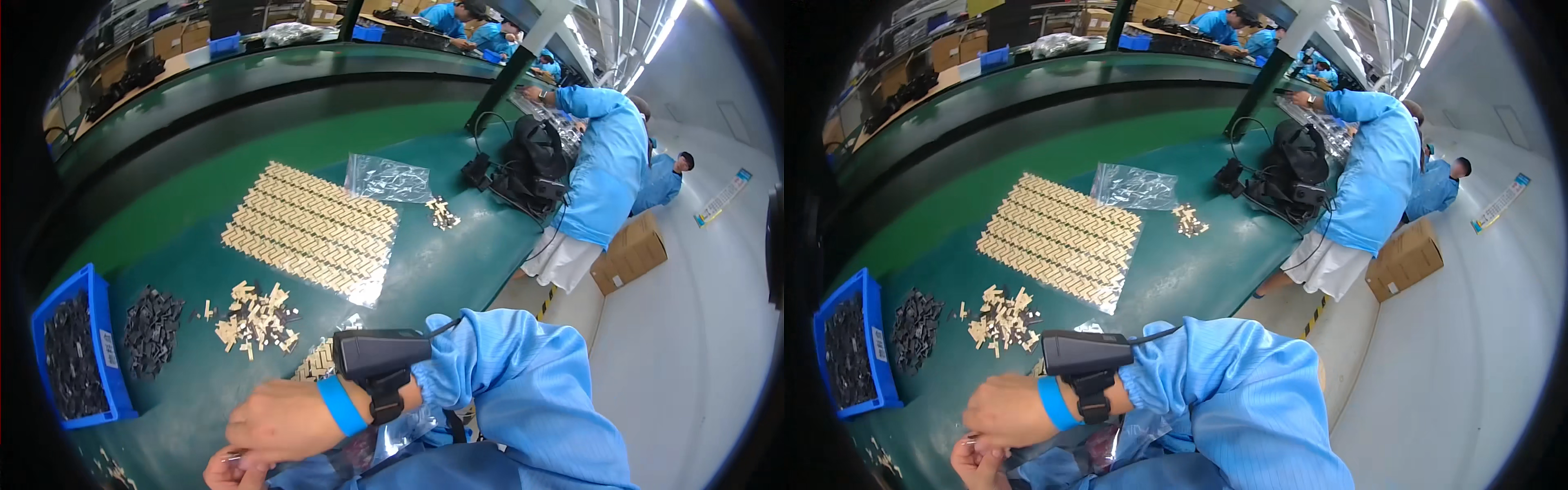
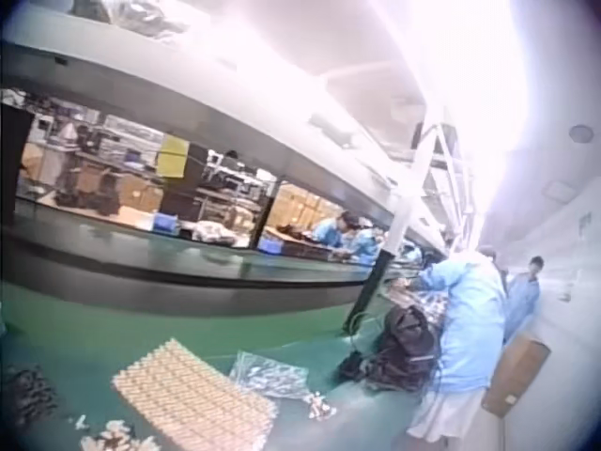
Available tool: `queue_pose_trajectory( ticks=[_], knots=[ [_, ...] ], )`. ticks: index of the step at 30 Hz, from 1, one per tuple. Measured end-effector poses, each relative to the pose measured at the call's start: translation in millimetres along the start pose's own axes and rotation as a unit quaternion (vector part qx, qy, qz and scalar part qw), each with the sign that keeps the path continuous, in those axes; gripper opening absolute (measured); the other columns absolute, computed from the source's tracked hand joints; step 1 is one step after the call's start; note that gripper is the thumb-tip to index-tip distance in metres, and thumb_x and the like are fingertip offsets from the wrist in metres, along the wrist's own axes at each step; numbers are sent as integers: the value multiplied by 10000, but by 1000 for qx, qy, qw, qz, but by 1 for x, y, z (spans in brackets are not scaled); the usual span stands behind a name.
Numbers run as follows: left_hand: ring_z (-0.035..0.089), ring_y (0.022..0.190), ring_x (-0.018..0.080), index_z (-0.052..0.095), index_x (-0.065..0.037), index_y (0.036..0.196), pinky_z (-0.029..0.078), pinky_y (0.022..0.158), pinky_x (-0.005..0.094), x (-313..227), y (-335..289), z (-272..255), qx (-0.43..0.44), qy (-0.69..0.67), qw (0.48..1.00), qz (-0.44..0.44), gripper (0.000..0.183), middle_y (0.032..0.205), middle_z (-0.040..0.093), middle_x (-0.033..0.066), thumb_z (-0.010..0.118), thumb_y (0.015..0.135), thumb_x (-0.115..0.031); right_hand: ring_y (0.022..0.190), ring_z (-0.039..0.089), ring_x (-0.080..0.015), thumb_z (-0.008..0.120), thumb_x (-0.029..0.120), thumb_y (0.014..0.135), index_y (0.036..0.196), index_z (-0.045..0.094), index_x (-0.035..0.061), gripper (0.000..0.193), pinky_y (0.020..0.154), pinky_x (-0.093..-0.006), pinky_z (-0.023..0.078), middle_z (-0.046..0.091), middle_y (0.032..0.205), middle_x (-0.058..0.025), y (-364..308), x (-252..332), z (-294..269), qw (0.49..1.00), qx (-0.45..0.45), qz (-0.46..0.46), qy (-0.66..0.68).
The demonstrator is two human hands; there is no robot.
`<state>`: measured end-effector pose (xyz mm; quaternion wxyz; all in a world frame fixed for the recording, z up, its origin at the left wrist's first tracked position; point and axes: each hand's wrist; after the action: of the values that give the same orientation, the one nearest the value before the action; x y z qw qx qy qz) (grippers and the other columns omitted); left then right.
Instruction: Sorting small plastic components on a table and placing them into a transparent plastic bag.
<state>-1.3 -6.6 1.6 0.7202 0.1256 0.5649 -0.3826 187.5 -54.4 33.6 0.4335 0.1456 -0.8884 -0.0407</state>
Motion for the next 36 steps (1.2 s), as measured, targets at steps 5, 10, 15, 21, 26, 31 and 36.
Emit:
queue_pose_trajectory(
  ticks=[5, 10, 15, 21, 26, 31, 36],
  knots=[
    [553, 747, 148, 562, 46, 926, 438, 713, 248, -1, 3, 11, -8, 0, 1000, 1, 154, 819, 595, 86, 627, 801, -15, 621, 572, -357, 573, 278, 796, 727, 554, -8, 295, 556, -428, 461, 572, 653, -153, -4, 0, 1, 999, -28, -1, -21],
    [535, 739, 146, 560, 41, 919, 430, 711, 256, -1, 1, 17, -8, 12, 1000, 6, 146, 806, 578, 81, 625, 806, -26, 625, 570, -367, 540, 257, 824, 729, 558, -6, 280, 556, -435, 462, 575, 650, -164, -7, -3, -2, 999, -27, -11, 22],
    [530, 728, 148, 555, 42, 921, 426, 711, 255, -9, 0, 23, 5, 1, 1000, 29, 142, 796, 571, 79, 616, 804, -9, 630, 566, -375, 529, 230, 829, 709, 558, -14, 273, 551, -436, 452, 569, 631, -186, -2, -11, 9, 998, -40, -27, 30],
    [574, 757, 163, 554, 49, 923, 462, 711, 249, -7, -1, 20, 15, 3, 1000, 27, 145, 869, 615, 130, 609, 795, 9, 604, 541, -380, 536, 180, 803, 696, 547, -28, 234, 537, -437, 436, 548, 613, -197, 1, -24, 10, 993, -55, -82, 59],
    [575, 757, 161, 559, 55, 934, 464, 715, 247, -10, 0, 27, -6, 10, 1000, 27, 167, 875, 616, 129, 623, 787, 5, 591, 536, -373, 545, 175, 789, 692, 546, -29, 226, 530, -431, 432, 545, 604, -194, 1, -26, 9, 993, -70, -86, 27],
    [583, 758, 163, 563, 64, 957, 471, 716, 246, -10, 1, 27, 3, 16, 1000, 27, 196, 890, 619, 133, 629, 782, 8, 589, 543, -363, 542, 158, 786, 694, 546, -31, 210, 524, -414, 435, 550, 605, -192, 2, -26, 4, 986, -84, -130, 69],
    [594, 759, 165, 569, 67, 959, 479, 722, 250, -12, 2, 28, 13, 18, 999, 37, 204, 903, 623, 138, 637, 776, 11, 581, 541, -358, 541, 144, 788, 700, 544, -37, 201, 516, -402, 432, 550, 609, -195, 3, -28, 1, 979, -71, -150, 117]
  ],
)
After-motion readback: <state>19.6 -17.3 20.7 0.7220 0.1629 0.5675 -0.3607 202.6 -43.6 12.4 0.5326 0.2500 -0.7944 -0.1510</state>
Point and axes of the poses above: each hand's wrist, its own y-axis towards the middle knuckle, its own z-axis out of the palm, x = y × z
